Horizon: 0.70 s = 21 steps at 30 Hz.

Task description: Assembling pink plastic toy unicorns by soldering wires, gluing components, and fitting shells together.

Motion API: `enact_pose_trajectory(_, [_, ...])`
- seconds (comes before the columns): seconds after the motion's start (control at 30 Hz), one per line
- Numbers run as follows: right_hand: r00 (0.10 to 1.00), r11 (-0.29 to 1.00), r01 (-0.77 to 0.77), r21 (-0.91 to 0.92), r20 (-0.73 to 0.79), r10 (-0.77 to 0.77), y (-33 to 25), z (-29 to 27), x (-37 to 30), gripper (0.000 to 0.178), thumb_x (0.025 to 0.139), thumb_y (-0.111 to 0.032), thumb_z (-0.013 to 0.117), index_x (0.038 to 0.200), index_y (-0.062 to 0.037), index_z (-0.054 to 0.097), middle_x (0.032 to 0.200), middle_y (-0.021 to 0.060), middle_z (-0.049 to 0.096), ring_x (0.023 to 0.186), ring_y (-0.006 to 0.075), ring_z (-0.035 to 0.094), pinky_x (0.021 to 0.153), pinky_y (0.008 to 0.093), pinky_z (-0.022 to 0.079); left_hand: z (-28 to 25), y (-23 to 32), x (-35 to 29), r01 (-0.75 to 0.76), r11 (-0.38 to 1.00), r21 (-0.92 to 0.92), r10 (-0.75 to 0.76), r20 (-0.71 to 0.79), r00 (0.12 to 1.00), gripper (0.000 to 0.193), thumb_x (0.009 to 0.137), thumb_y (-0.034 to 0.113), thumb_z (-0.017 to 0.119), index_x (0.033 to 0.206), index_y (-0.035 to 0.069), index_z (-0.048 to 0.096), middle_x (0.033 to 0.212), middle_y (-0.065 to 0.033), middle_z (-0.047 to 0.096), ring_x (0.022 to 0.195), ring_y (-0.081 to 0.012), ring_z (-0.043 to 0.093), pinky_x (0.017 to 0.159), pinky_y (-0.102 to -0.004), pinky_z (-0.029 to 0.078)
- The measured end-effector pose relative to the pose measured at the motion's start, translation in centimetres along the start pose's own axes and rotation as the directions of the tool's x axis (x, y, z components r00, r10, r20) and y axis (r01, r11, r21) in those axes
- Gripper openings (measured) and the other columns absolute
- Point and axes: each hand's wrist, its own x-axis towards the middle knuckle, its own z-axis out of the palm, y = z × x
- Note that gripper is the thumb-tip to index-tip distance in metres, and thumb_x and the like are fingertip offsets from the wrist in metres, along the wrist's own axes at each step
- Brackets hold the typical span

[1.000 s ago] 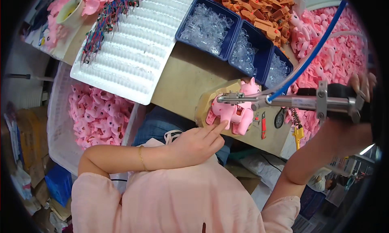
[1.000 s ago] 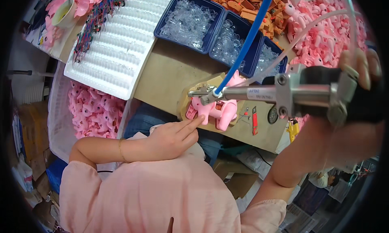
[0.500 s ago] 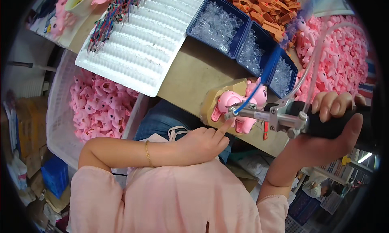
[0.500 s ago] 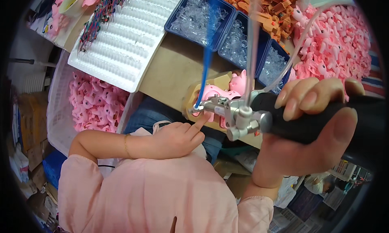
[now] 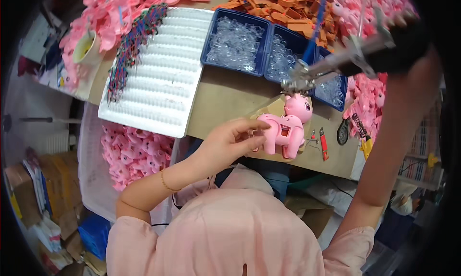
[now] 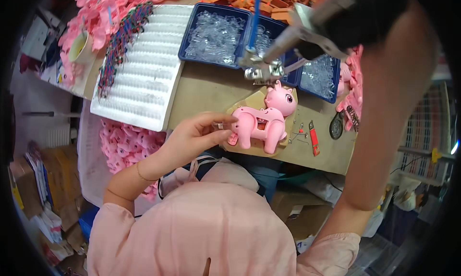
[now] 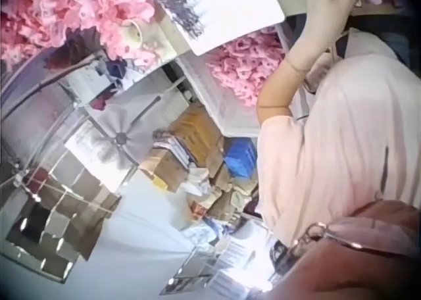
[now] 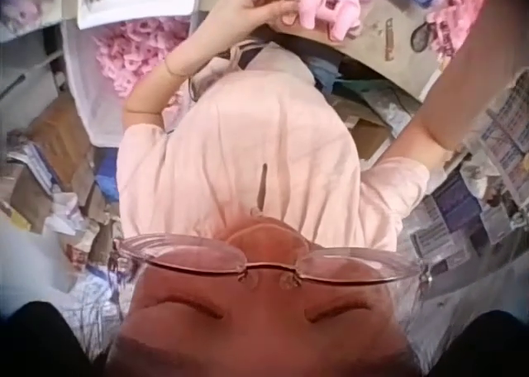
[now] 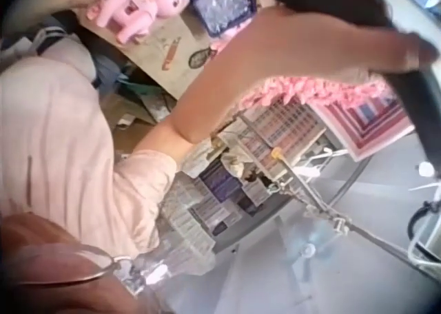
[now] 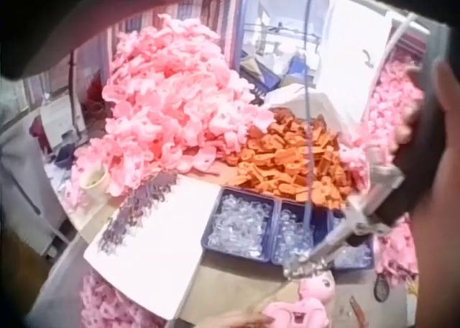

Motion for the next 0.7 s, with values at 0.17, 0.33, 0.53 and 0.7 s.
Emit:
enact_pose_trajectory(0.17, [0.961, 0.978, -0.18, -0.101, 0.195, 0.197, 1.4, -2.1, -5.7, 0.036, 0.081, -0.015, 0.068, 0.112, -0.0022, 0.056, 0.106, 0.0094, 0.058, 0.095, 0.0157, 0.055, 0.083, 0.0279, 0.044, 1.2, 0.7, 0.7, -0.084, 0.985, 0.149, 0.087, -0.017, 0.996, 0.047, 0.085, 0.004, 0.059, 0.129, 0.002, 0.044, 0.089, -0.0069, 0.062, 0.082, -0.0135, 0.061, 0.073, -0.0258, 0.049])
enact_pose_trajectory(0.33, [0.601, 0.918, -0.335, 0.213, 0.799, 0.034, -1.5, -2.0, -17.4, 0.025, 0.069, -0.002, 0.072, 0.091, -0.0038, 0.06, 0.092, 0.0096, 0.059, 0.081, 0.0249, 0.058, 0.071, 0.0326, 0.047, 3.2, 1.2, 0.1, -0.22, 0.832, 0.509, 0.186, 0.118, 0.975, 0.067, 0.077, 0.004, 0.064, 0.137, 0.008, 0.034, 0.096, -0.0095, 0.062, 0.078, -0.025, 0.061, 0.071, -0.0338, 0.049])
enact_pose_trajectory(0.53, [0.554, 0.859, -0.483, 0.171, 0.819, 0.149, 2.8, -1.9, -16.9, 0.012, 0.073, -0.004, 0.068, 0.084, -0.0009, 0.065, 0.081, 0.0082, 0.062, 0.073, 0.0225, 0.06, 0.067, 0.0308, 0.047, 4.0, 0.5, 1.1, -0.363, 0.636, 0.681, 0.391, 0.122, 0.912, 0.067, 0.074, 0.009, 0.068, 0.133, 0.003, 0.036, 0.113, -0.0137, 0.055, 0.093, -0.0296, 0.058, 0.08, -0.037, 0.047])
enact_pose_trajectory(0.7, [0.406, 0.759, -0.636, 0.141, 0.898, 0.173, 4.9, 1.5, -17.8, 0.009, 0.075, -0.004, 0.064, 0.083, 0.0008, 0.064, 0.08, 0.0094, 0.061, 0.076, 0.0241, 0.06, 0.071, 0.0328, 0.046, 4.0, -1.8, 3.1, -0.294, 0.526, 0.798, 0.444, 0.038, 0.895, 0.06, 0.071, 0.004, 0.065, 0.126, 0.0, 0.04, 0.115, -0.0183, 0.054, 0.104, -0.0338, 0.055, 0.084, -0.0388, 0.046])
